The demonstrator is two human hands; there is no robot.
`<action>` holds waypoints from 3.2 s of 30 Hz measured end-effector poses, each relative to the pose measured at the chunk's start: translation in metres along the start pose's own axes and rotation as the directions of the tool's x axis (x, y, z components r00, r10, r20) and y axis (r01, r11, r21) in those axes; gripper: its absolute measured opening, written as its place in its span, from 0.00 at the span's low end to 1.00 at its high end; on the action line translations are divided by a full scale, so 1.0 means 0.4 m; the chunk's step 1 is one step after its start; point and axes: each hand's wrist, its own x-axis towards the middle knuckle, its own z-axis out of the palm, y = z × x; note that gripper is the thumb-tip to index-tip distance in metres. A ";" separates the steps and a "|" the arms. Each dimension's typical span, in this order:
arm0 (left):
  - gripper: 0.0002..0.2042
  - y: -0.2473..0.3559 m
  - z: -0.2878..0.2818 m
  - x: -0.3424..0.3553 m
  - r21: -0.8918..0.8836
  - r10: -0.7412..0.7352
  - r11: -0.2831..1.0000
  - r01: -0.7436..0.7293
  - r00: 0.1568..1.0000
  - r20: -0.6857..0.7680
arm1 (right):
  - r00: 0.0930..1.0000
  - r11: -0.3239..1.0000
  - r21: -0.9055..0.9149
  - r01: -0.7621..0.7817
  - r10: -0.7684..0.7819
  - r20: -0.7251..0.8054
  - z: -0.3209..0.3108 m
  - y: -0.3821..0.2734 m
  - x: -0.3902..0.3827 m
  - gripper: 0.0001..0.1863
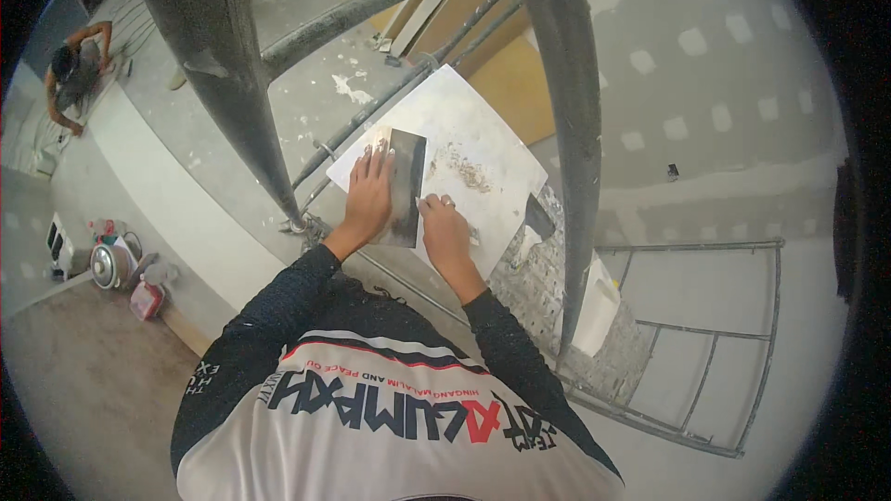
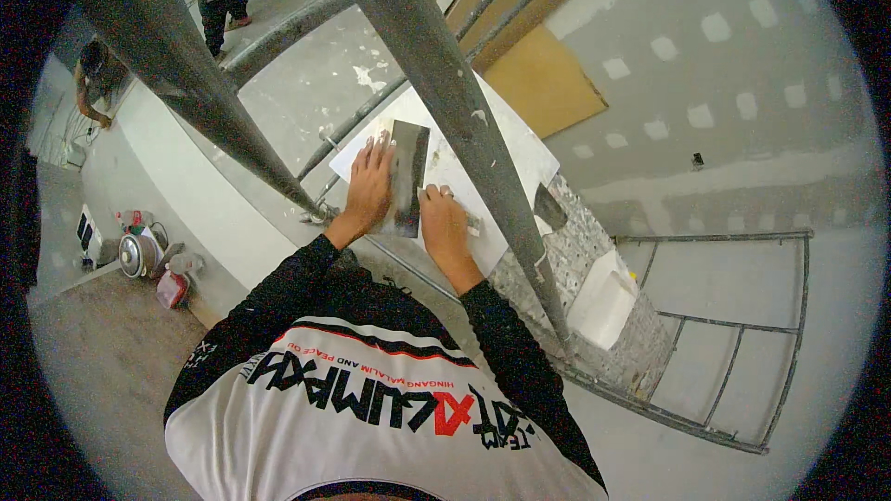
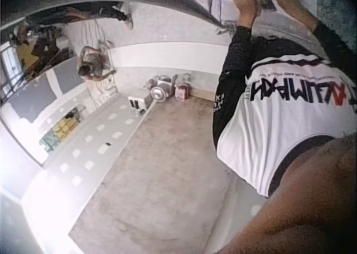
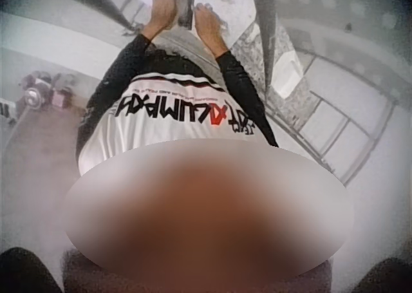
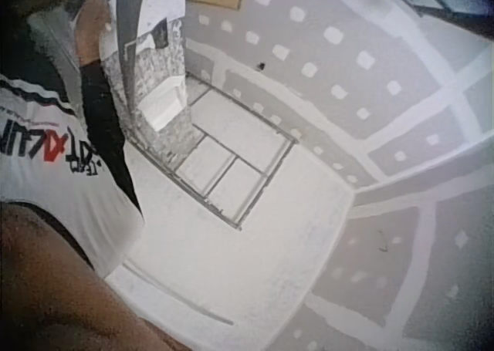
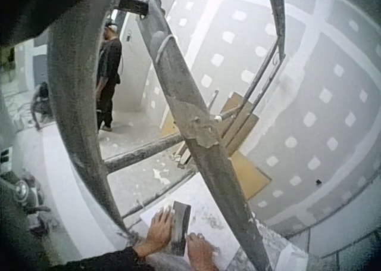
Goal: The person applies drywall mud to a joint using a taping knife, taking the mud from a hawk held in the other hand and smoothing it over the surface.
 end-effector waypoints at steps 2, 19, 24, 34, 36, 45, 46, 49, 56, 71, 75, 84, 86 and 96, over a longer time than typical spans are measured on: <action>0.30 0.007 -0.003 -0.008 0.018 0.006 1.000 -0.006 1.000 -0.006 | 0.999 1.000 0.000 -0.003 0.003 -0.042 -0.002 -0.001 0.000 0.17; 0.31 0.002 -0.006 -0.009 0.035 0.038 0.999 -0.037 0.999 -0.019 | 0.994 0.999 -0.034 0.014 -0.018 -0.106 0.017 0.014 0.069 0.09; 0.31 -0.007 -0.007 -0.008 0.046 0.015 0.999 -0.015 1.000 -0.016 | 0.999 0.997 -0.075 0.023 -0.027 -0.046 0.018 0.001 0.070 0.08; 0.29 -0.003 0.000 -0.020 0.049 0.012 0.999 -0.010 0.999 -0.034 | 0.995 0.995 -0.097 -0.036 0.027 -0.095 0.055 -0.009 0.100 0.06; 0.28 -0.002 0.003 -0.003 0.036 0.017 0.999 -0.015 0.999 -0.050 | 0.995 0.994 -0.091 -0.062 0.054 -0.089 0.057 0.007 0.141 0.06; 0.28 0.008 -0.010 -0.010 0.018 -0.006 1.000 0.007 1.000 -0.021 | 0.986 0.992 -0.061 -0.108 0.099 -0.132 0.073 0.033 0.197 0.08; 0.28 0.008 -0.013 -0.011 0.016 -0.008 1.000 0.008 1.000 -0.023 | 0.987 0.992 -0.064 -0.106 0.096 -0.132 0.068 0.038 0.214 0.08; 0.28 -0.001 -0.007 -0.015 0.004 0.017 1.000 -0.017 0.998 -0.067 | 0.980 0.997 -0.033 -0.063 0.055 -0.192 0.060 0.055 0.234 0.08; 0.28 -0.003 0.005 -0.004 0.033 0.004 0.999 -0.003 1.000 -0.018 | 0.982 0.999 0.007 -0.039 0.040 -0.186 0.058 0.085 0.253 0.09; 0.34 -0.021 -0.002 -0.019 -0.053 -0.024 0.998 0.027 0.998 0.057 | 0.964 0.988 0.063 -0.138 0.149 -0.222 0.011 0.058 0.258 0.09; 0.39 -0.009 -0.057 -0.028 -0.161 -0.152 0.974 0.158 0.987 0.053 | 0.925 0.982 0.089 -0.165 0.186 -0.333 -0.043 0.062 0.120 0.14; 0.39 0.040 -0.062 -0.056 -0.042 -0.210 0.977 0.211 0.978 0.013 | 0.987 0.998 -0.062 0.013 -0.023 -0.160 0.053 -0.063 -0.140 0.19; 0.38 0.026 -0.033 -0.065 0.056 -0.167 0.984 0.168 0.986 -0.009 | 0.987 0.997 -0.081 0.011 -0.024 -0.158 0.067 -0.054 -0.085 0.17; 0.34 0.015 -0.032 -0.073 0.123 -0.167 0.977 0.176 0.983 -0.077 | 0.970 0.989 0.015 0.148 -0.143 -0.199 0.061 0.011 0.021 0.10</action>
